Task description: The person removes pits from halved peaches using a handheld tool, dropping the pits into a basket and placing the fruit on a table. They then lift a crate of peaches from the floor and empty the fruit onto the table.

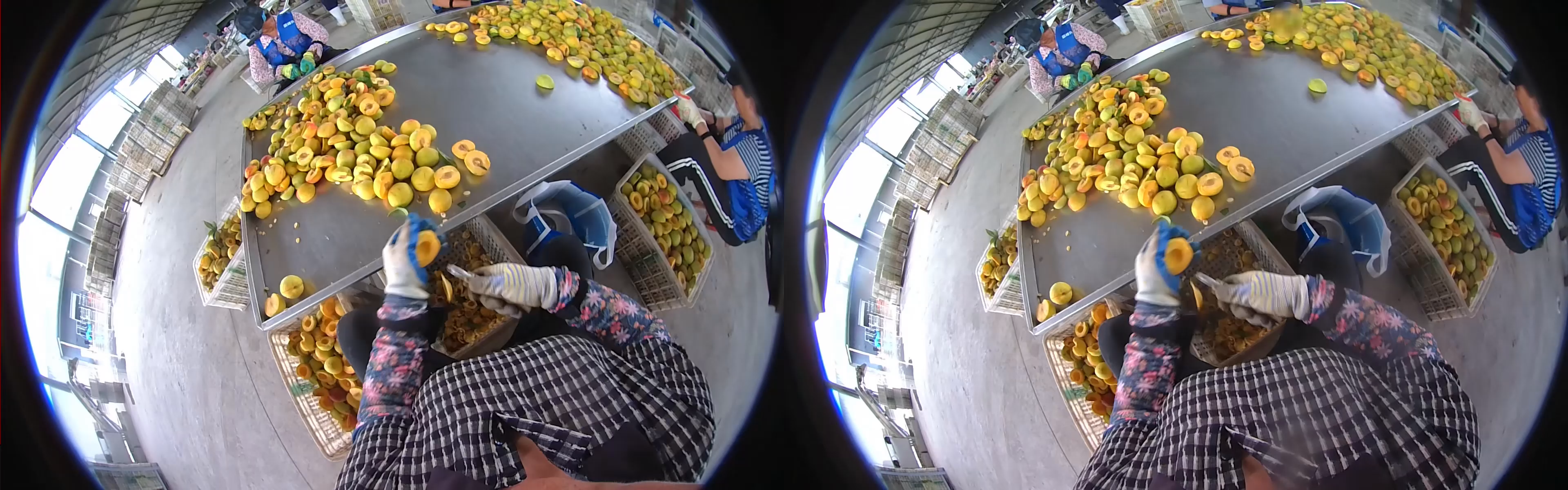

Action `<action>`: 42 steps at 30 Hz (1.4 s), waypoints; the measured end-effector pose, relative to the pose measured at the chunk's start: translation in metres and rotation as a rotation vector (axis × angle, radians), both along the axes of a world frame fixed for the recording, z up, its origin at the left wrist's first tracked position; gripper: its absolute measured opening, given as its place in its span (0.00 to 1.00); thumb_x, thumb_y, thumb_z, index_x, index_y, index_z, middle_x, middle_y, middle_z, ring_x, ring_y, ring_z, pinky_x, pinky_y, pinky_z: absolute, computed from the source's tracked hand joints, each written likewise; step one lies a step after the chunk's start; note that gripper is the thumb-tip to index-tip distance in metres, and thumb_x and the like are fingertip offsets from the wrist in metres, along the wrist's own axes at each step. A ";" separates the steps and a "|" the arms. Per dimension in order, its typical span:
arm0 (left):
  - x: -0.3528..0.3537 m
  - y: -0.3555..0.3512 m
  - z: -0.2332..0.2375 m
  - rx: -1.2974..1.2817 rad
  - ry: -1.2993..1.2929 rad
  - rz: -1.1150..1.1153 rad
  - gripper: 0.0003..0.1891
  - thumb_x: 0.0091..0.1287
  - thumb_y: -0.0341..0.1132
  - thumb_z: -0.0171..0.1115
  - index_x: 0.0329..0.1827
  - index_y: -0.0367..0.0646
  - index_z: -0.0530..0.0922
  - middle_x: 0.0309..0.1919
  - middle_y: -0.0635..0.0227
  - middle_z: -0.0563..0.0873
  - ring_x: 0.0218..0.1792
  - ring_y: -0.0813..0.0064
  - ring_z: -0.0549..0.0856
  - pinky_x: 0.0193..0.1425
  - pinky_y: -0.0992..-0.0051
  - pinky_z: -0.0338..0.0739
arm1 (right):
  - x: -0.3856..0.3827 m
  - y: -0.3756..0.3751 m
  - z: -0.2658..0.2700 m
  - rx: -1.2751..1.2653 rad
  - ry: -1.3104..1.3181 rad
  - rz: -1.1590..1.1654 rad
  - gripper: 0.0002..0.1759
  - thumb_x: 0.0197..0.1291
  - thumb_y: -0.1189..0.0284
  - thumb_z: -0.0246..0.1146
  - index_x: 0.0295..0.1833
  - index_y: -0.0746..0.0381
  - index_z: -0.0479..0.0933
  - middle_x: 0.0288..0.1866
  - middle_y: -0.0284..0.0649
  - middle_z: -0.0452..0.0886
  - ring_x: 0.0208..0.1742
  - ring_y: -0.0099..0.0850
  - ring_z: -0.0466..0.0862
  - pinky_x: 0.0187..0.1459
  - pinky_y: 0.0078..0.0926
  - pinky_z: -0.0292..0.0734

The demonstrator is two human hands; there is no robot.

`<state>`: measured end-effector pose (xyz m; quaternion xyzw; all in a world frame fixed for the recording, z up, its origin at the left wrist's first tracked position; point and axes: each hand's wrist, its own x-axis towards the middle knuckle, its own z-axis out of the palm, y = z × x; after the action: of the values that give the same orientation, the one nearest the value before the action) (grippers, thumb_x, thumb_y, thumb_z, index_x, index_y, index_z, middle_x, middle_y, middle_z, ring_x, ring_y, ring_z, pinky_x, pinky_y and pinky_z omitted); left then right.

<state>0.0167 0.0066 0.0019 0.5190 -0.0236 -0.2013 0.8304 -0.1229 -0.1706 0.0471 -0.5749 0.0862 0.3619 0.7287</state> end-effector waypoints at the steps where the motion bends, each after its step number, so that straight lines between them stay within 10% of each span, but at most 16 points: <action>1: 0.003 0.013 0.004 0.024 -0.035 0.048 0.13 0.73 0.36 0.59 0.48 0.33 0.81 0.38 0.59 0.87 0.37 0.67 0.88 0.42 0.69 0.85 | -0.005 -0.002 -0.006 -0.093 -0.092 0.028 0.23 0.71 0.49 0.56 0.44 0.60 0.74 0.23 0.29 0.71 0.18 0.22 0.71 0.20 0.22 0.68; 3: -0.005 0.046 0.023 0.122 -0.200 0.127 0.13 0.73 0.34 0.58 0.48 0.30 0.81 0.39 0.59 0.88 0.37 0.70 0.88 0.44 0.73 0.84 | -0.007 -0.014 -0.051 -0.723 -0.709 0.251 0.25 0.70 0.52 0.57 0.51 0.65 0.73 0.34 0.54 0.82 0.37 0.52 0.84 0.45 0.42 0.78; 5: -0.015 0.088 0.041 0.267 -0.308 0.228 0.13 0.74 0.34 0.58 0.48 0.28 0.80 0.41 0.58 0.88 0.39 0.72 0.87 0.46 0.75 0.83 | -0.011 -0.017 -0.034 -0.893 -0.593 0.377 0.25 0.70 0.53 0.55 0.52 0.67 0.72 0.36 0.60 0.81 0.41 0.59 0.82 0.45 0.48 0.76; 11: -0.025 0.231 0.048 1.292 -0.232 0.112 0.19 0.70 0.42 0.63 0.55 0.36 0.80 0.48 0.53 0.86 0.50 0.59 0.86 0.55 0.67 0.79 | -0.006 -0.028 -0.017 -0.833 -0.627 0.286 0.23 0.68 0.55 0.59 0.53 0.65 0.73 0.35 0.56 0.82 0.41 0.54 0.83 0.43 0.45 0.77; 13: -0.026 0.231 0.047 1.669 -0.751 0.069 0.19 0.68 0.42 0.66 0.56 0.41 0.80 0.48 0.56 0.86 0.49 0.61 0.85 0.54 0.67 0.78 | 0.003 -0.024 -0.023 -0.701 -0.708 0.184 0.21 0.68 0.56 0.60 0.52 0.64 0.73 0.34 0.54 0.81 0.35 0.53 0.82 0.41 0.43 0.76; 15: -0.010 0.210 0.053 1.531 -0.737 0.033 0.19 0.67 0.42 0.65 0.57 0.42 0.79 0.49 0.53 0.86 0.53 0.52 0.83 0.58 0.62 0.76 | 0.010 -0.020 -0.024 -0.559 -0.729 0.094 0.21 0.69 0.55 0.58 0.51 0.64 0.72 0.34 0.53 0.81 0.33 0.53 0.82 0.41 0.45 0.75; 16: 0.001 0.188 0.057 1.478 -0.761 0.023 0.19 0.67 0.41 0.66 0.57 0.42 0.79 0.50 0.53 0.86 0.54 0.53 0.83 0.59 0.62 0.76 | 0.014 -0.012 -0.048 -0.333 -0.797 -0.053 0.18 0.69 0.57 0.61 0.51 0.60 0.74 0.33 0.35 0.78 0.32 0.32 0.79 0.37 0.30 0.74; 20: 0.046 0.064 0.075 1.306 -0.890 -0.203 0.20 0.66 0.39 0.65 0.58 0.41 0.79 0.50 0.53 0.86 0.54 0.55 0.83 0.60 0.63 0.76 | 0.015 -0.007 -0.015 0.072 -0.333 -0.254 0.17 0.68 0.56 0.62 0.49 0.58 0.73 0.33 0.25 0.73 0.35 0.13 0.72 0.35 0.16 0.69; 26: 0.119 -0.127 0.030 1.068 -1.202 -0.441 0.21 0.70 0.43 0.56 0.61 0.40 0.77 0.55 0.50 0.83 0.57 0.53 0.82 0.63 0.62 0.75 | 0.020 -0.023 -0.018 -0.078 -0.526 -0.490 0.17 0.70 0.59 0.60 0.51 0.61 0.74 0.33 0.25 0.70 0.36 0.15 0.67 0.40 0.18 0.67; 30: 0.140 -0.200 -0.016 1.272 -1.218 -0.650 0.23 0.72 0.41 0.52 0.69 0.47 0.71 0.69 0.55 0.72 0.66 0.56 0.75 0.69 0.63 0.70 | 0.020 -0.037 -0.030 0.196 -0.350 -0.533 0.20 0.69 0.56 0.60 0.56 0.59 0.71 0.30 0.30 0.76 0.21 0.16 0.73 0.22 0.14 0.65; 37: 0.134 -0.218 0.016 1.766 -0.921 -1.084 0.29 0.61 0.45 0.67 0.67 0.53 0.74 0.65 0.58 0.78 0.64 0.60 0.79 0.66 0.63 0.74 | 0.023 -0.047 -0.030 0.233 -0.308 -0.589 0.24 0.68 0.51 0.61 0.57 0.58 0.69 0.22 0.31 0.74 0.15 0.20 0.72 0.18 0.15 0.64; 42: 0.131 -0.171 -0.019 1.413 -0.956 -0.804 0.32 0.57 0.48 0.71 0.61 0.38 0.75 0.52 0.49 0.85 0.54 0.53 0.84 0.59 0.60 0.78 | 0.026 -0.041 -0.034 0.104 -0.282 -0.609 0.19 0.70 0.55 0.60 0.54 0.58 0.71 0.22 0.31 0.74 0.16 0.20 0.73 0.19 0.15 0.66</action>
<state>0.1477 -0.1643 -0.0173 0.8827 -0.4116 -0.2063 0.0939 -0.0973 -0.2119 0.0133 -0.5291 0.1339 0.0485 0.8365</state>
